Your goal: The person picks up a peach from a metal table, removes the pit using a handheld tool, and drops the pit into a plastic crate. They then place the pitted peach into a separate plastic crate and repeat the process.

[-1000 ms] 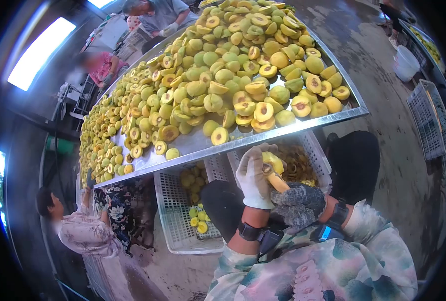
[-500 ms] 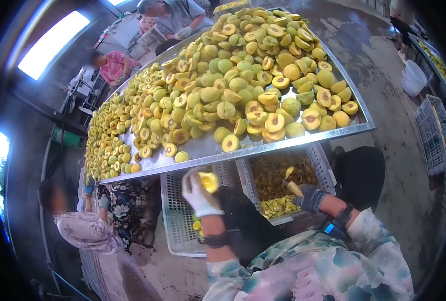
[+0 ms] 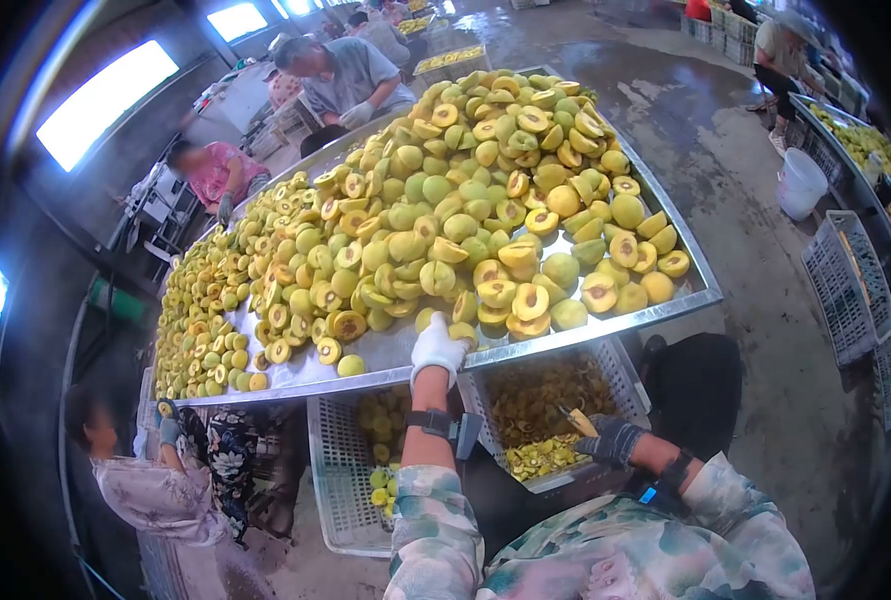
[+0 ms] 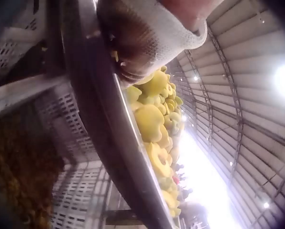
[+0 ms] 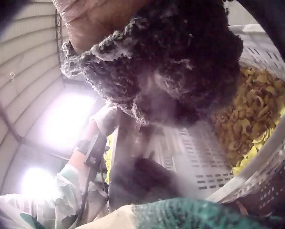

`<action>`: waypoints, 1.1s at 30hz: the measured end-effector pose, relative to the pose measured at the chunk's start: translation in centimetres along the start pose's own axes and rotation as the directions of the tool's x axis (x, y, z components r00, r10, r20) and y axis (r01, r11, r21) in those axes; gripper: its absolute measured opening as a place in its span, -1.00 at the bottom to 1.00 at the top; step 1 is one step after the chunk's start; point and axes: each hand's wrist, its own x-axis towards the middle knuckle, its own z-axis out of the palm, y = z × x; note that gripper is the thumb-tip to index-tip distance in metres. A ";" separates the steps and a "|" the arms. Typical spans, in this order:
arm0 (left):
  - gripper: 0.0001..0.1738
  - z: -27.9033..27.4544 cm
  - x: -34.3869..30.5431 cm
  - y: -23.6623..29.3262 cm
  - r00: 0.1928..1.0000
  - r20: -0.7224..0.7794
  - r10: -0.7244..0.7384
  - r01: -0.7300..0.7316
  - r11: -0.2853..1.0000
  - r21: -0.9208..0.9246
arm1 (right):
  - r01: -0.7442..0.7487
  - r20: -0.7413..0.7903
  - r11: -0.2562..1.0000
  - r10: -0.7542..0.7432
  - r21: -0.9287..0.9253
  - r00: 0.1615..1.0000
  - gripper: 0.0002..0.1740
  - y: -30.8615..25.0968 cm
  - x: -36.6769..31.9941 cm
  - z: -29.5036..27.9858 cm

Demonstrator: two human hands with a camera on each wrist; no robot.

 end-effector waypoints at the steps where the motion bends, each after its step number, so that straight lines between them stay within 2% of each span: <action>1: -0.45 0.5 0.1 0.1 0.998 -0.025 0.062 -0.064 0.994 -0.088 | 0.001 -0.003 1.000 -0.001 -0.001 1.000 -0.49 -0.6 -0.5 -0.3; 2: -0.50 1.3 0.0 0.3 0.989 -0.128 0.076 -0.088 0.992 -0.087 | 0.004 -0.025 1.000 -0.003 0.007 1.000 -0.49 -1.2 -0.9 -0.5; 3: -0.50 2.1 0.3 -0.3 0.988 -0.136 0.077 -0.089 0.992 -0.085 | 0.010 -0.049 1.000 -0.009 0.015 0.999 -0.48 -1.6 -0.9 -0.8; 4: -0.52 1.7 -0.2 0.0 0.941 -0.306 0.141 -0.263 0.875 -0.405 | 0.018 -0.053 1.000 -0.018 0.015 0.998 -0.48 -1.7 -0.7 -0.7; 5: -0.55 1.4 -0.5 0.4 0.869 -0.475 0.139 -0.447 0.631 -0.634 | 0.094 -0.156 0.994 -0.100 -0.050 0.983 -0.49 -1.6 -0.6 -0.5; 6: -0.60 1.2 -1.3 0.4 0.957 -0.290 0.001 -0.273 0.343 -0.899 | 0.157 -0.247 0.981 -0.182 -0.117 0.952 -0.50 -1.6 -0.5 -0.1; 7: -0.65 0.3 -2.7 1.0 0.975 -0.214 -0.060 -0.197 0.209 -0.958 | 0.158 -0.240 0.981 -0.180 -0.111 0.954 -0.50 -2.7 -1.1 -0.3; 9: -0.71 -1.5 -6.3 3.6 0.982 -0.101 -0.158 -0.109 -0.046 -0.993 | 0.249 -0.250 0.966 -0.225 0.070 0.942 -0.52 -6.1 -2.3 -1.7; 10: -0.74 -1.1 -6.7 3.8 0.982 -0.095 -0.165 -0.111 -0.091 -0.990 | 0.343 -0.323 0.939 -0.319 0.019 0.891 -0.54 -6.3 -2.2 -1.4; 11: -0.76 -0.7 -7.3 3.8 0.982 -0.085 -0.168 -0.108 -0.136 -0.985 | 0.345 -0.319 0.938 -0.321 0.021 0.892 -0.54 -7.7 -2.7 -1.7; 12: -0.77 -0.6 -8.0 3.4 0.991 -0.133 -0.011 -0.133 -0.073 -0.988 | 0.238 -0.248 0.963 -0.202 0.128 0.948 -0.53 -9.5 -3.5 -2.4; 13: -0.77 -0.3 -8.4 3.3 0.992 -0.127 -0.015 -0.128 -0.071 -0.989 | 0.118 -0.162 0.967 -0.082 0.225 0.983 -0.51 -10.4 -4.1 -2.7; 14: -0.72 0.2 -8.7 3.4 0.991 -0.128 -0.026 -0.129 -0.093 -0.987 | 0.226 -0.230 0.959 -0.184 0.171 0.956 -0.51 -9.9 -3.7 -1.9; 15: -0.66 0.7 -9.0 3.6 0.991 -0.129 -0.036 -0.133 -0.116 -0.984 | 0.222 -0.226 0.959 -0.181 0.173 0.957 -0.51 -9.6 -3.2 -1.3; 16: -0.57 0.6 -9.6 4.1 0.990 -0.127 -0.055 -0.131 -0.077 -0.988 | 0.360 -0.320 0.928 -0.312 0.100 0.894 -0.54 -9.3 -2.8 -0.7; 17: -0.57 0.4 -10.4 4.6 0.991 -0.125 -0.056 -0.129 -0.077 -0.989 | 0.483 -0.400 0.876 -0.438 0.014 0.805 -0.58 -9.4 -2.7 -0.4; 18: -0.59 0.1 -11.1 5.1 0.991 -0.116 -0.067 -0.121 -0.075 -0.990 | 0.458 -0.365 0.883 -0.395 0.104 0.843 -0.59 -9.9 -2.9 -0.4; 20: -0.61 0.4 -11.7 5.3 0.992 -0.105 -0.076 -0.110 -0.071 -0.991 | 0.486 -0.358 0.861 -0.412 0.148 0.838 -0.59 -10.8 -3.3 -0.6; 22: -0.71 1.1 -12.0 5.1 0.960 -0.278 -0.029 -0.277 0.039 -0.960 | 0.512 -0.354 0.837 -0.428 0.191 0.832 -0.59 -10.8 -3.3 -0.3; 23: -0.71 1.3 -12.1 5.2 0.961 -0.276 -0.029 -0.275 0.038 -0.961 | 0.537 -0.386 0.831 -0.452 0.145 0.804 -0.59 -10.5 -3.1 0.1; 25: -0.81 1.5 -12.4 5.3 0.954 -0.296 -0.038 -0.299 -0.085 -0.951 | 0.558 -0.415 0.824 -0.475 0.100 0.776 -0.59 -10.4 -3.1 0.5; 26: -0.81 1.8 -12.3 5.0 0.955 -0.295 -0.038 -0.297 -0.085 -0.951 | 0.557 -0.406 0.825 -0.481 0.089 0.777 -0.60 -10.5 -3.3 0.5; 28: -0.85 2.5 -12.1 4.3 0.909 -0.415 -0.041 -0.410 0.094 -0.907 | 0.556 -0.397 0.828 -0.485 0.078 0.779 -0.61 -10.6 -3.5 0.6; 30: -0.85 2.7 -12.4 4.4 0.909 -0.414 -0.055 -0.405 0.119 -0.906 | 0.490 -0.384 0.868 -0.426 0.083 0.819 -0.62 -10.8 -3.7 0.6; 33: -0.86 2.2 -13.4 5.2 0.911 -0.404 -0.080 -0.392 0.133 -0.911 | 0.537 -0.383 0.843 -0.484 0.039 0.787 -0.62 -11.1 -3.9 0.5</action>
